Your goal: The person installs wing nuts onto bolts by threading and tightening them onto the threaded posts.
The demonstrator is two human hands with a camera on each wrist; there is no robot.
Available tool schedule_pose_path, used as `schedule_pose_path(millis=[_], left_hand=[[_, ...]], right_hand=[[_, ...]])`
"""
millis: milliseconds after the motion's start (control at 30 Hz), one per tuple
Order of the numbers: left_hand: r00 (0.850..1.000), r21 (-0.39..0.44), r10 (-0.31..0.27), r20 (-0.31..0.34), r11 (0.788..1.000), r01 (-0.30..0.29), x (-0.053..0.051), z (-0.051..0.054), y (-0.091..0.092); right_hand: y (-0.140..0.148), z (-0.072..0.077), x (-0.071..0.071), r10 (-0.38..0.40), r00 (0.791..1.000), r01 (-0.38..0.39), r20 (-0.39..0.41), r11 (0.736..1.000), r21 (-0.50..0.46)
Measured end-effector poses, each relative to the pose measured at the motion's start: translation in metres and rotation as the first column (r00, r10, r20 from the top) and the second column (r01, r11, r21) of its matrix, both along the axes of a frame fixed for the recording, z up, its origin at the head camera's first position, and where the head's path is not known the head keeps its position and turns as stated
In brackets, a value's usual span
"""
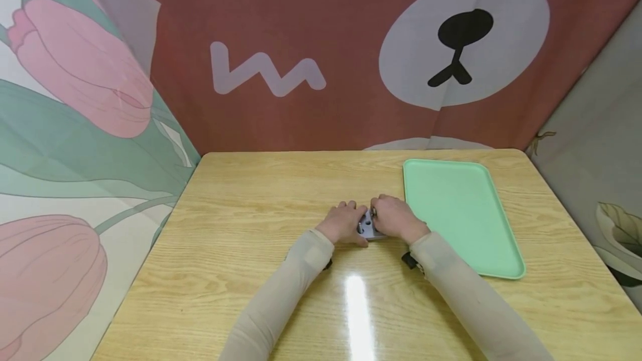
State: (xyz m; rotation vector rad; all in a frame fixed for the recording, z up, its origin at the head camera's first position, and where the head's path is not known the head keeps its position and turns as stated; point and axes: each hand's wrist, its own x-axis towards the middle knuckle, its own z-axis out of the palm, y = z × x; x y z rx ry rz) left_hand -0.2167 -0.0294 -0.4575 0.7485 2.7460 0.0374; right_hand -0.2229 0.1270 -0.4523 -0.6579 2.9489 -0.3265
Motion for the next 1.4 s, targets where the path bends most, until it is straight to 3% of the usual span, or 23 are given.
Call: schedule_pose_path(millis=[300,633,900,1167,1400], left_hand=[[1.000,0.009,0.008,-0.020,1.000,-0.008,0.001,-0.002,0.000],[0.998,0.019,-0.006,-0.065,1.000,0.007,0.004,-0.007,0.000],[0.999,-0.013,-0.016,-0.047,1.000,0.015,0.001,-0.006,0.000],[1.000,-0.044,-0.012,-0.024,0.999,0.010,0.000,0.000,0.002],[1.000,-0.043,-0.006,-0.011,0.999,0.006,0.000,0.000,0.003]], right_hand=[[0.002,-0.005,-0.001,-0.020,0.998,0.021,-0.053,1.000,0.007],[0.000,-0.012,-0.006,0.008,1.000,-0.010,-0.015,0.992,-0.127],[0.000,-0.012,-0.008,0.084,0.996,-0.085,-0.023,0.993,-0.085],[0.002,0.002,-0.008,0.036,0.995,-0.030,0.088,0.997,-0.078],[0.003,0.003,-0.008,0.040,0.998,-0.039,0.039,0.998,-0.039]])
